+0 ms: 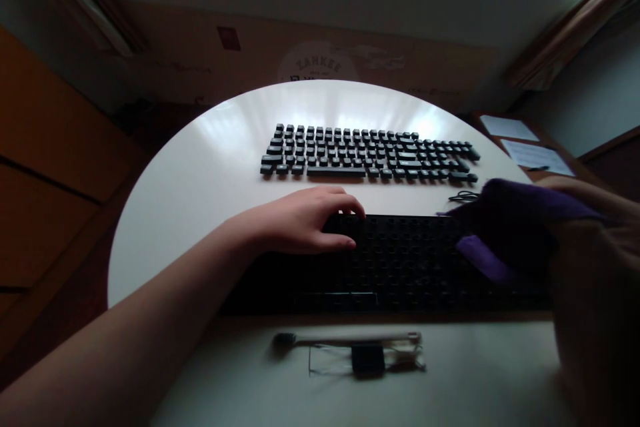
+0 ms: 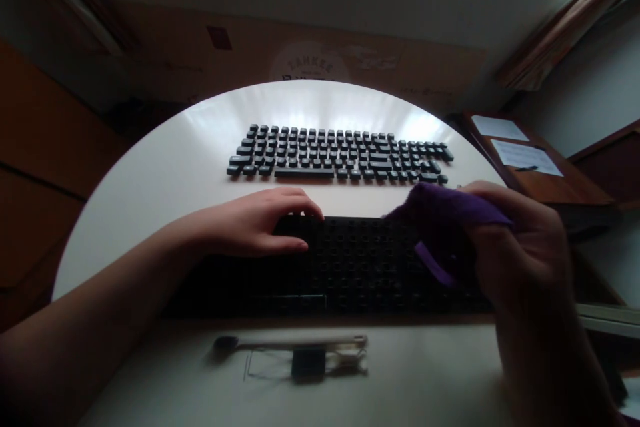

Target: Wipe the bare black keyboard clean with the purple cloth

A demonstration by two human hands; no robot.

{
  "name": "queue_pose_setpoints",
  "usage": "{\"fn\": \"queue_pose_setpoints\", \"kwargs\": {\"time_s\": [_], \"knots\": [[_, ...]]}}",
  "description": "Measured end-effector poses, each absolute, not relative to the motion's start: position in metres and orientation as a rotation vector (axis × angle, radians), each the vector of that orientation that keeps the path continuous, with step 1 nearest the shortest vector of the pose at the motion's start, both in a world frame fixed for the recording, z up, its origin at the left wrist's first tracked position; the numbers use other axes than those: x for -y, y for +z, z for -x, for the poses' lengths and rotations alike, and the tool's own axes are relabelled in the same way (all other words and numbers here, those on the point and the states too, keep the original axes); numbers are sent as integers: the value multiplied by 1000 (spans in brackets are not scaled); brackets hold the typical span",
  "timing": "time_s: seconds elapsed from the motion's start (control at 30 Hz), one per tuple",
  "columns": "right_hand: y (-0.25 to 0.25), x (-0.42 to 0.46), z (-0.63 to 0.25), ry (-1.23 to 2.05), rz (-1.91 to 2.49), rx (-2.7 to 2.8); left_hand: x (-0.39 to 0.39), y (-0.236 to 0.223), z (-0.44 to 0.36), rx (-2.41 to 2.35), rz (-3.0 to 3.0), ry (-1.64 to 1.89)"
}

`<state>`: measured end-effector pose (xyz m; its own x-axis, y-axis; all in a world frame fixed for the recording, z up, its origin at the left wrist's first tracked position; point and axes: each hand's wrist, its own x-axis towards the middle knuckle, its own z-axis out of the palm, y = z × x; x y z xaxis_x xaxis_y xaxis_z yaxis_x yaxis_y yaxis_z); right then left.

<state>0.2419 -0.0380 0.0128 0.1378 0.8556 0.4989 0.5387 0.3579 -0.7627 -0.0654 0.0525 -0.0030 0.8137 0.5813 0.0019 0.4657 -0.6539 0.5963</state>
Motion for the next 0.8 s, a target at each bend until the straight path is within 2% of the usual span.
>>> {"fn": "queue_pose_setpoints", "kwargs": {"time_s": [0.47, 0.8], "knots": [[-7, 27, -198, 584, 935, 2376, -54, 0, 73, -773, -2388, 274], [-12, 29, -194, 289, 882, 2827, -56, -2, 72, -776, -2388, 278]]}}
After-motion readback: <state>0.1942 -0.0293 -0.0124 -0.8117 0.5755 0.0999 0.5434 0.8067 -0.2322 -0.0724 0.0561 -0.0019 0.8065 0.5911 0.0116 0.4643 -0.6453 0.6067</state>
